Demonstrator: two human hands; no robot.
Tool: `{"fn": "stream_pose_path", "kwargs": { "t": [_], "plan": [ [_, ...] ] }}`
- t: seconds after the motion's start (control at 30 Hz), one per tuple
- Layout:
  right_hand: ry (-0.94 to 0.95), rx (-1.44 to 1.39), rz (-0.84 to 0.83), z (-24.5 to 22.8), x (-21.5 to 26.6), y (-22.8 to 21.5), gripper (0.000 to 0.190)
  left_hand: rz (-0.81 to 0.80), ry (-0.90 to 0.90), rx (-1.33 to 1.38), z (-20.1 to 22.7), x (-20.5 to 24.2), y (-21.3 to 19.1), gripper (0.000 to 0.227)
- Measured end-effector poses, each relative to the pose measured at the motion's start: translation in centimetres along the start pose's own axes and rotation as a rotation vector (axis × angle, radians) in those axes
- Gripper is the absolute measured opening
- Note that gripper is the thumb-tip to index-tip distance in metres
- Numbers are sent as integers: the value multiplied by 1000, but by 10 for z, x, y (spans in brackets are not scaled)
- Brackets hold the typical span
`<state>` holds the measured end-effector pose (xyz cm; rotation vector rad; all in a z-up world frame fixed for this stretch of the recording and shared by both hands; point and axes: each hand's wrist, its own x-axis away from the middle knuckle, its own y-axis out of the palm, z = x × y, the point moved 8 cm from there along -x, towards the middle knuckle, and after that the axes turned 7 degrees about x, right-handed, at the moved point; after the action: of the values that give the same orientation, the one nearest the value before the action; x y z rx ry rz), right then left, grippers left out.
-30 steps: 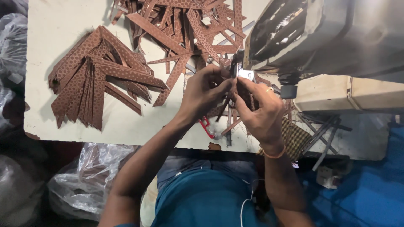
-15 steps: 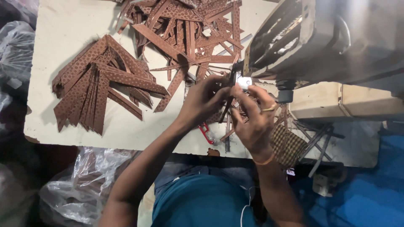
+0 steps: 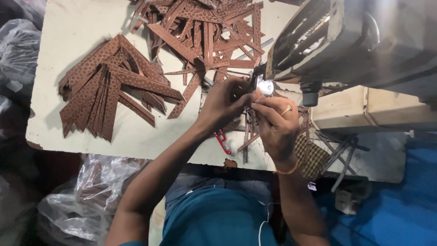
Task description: Manually feed and process leather straps through an industrial processing machine in a shoe factory.
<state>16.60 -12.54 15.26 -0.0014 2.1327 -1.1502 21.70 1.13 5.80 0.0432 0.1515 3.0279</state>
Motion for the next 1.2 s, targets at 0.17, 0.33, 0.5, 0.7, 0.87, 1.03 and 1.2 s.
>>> {"fn": "stream_pose_path", "kwargs": {
  "t": [0.17,0.33,0.5,0.7,0.87,1.03,1.2],
  "plan": [
    [59,30,52,6,9,1,23,9,94,-48,14,1,1,29],
    [11,164,42,4,0,-2,29,-11,7,-30,19,-7,1,26],
    [39,99,-17,9,-5,-1,32,-80,-15,121,3,-16,1,29],
    [23,131,-10,8,-5,1,33,-88,-53,244,-16,-13,3,34],
    [27,125,-17,12,-2,4,36,-101,-64,298,-9,-11,6,34],
    [2,123,-17,-2,-5,-8,36,-94,-91,276,-19,-3,6,31],
    [185,-573,-288,4,49,-33,18,-11,-81,240,-20,28,30,50]
  ]
}}
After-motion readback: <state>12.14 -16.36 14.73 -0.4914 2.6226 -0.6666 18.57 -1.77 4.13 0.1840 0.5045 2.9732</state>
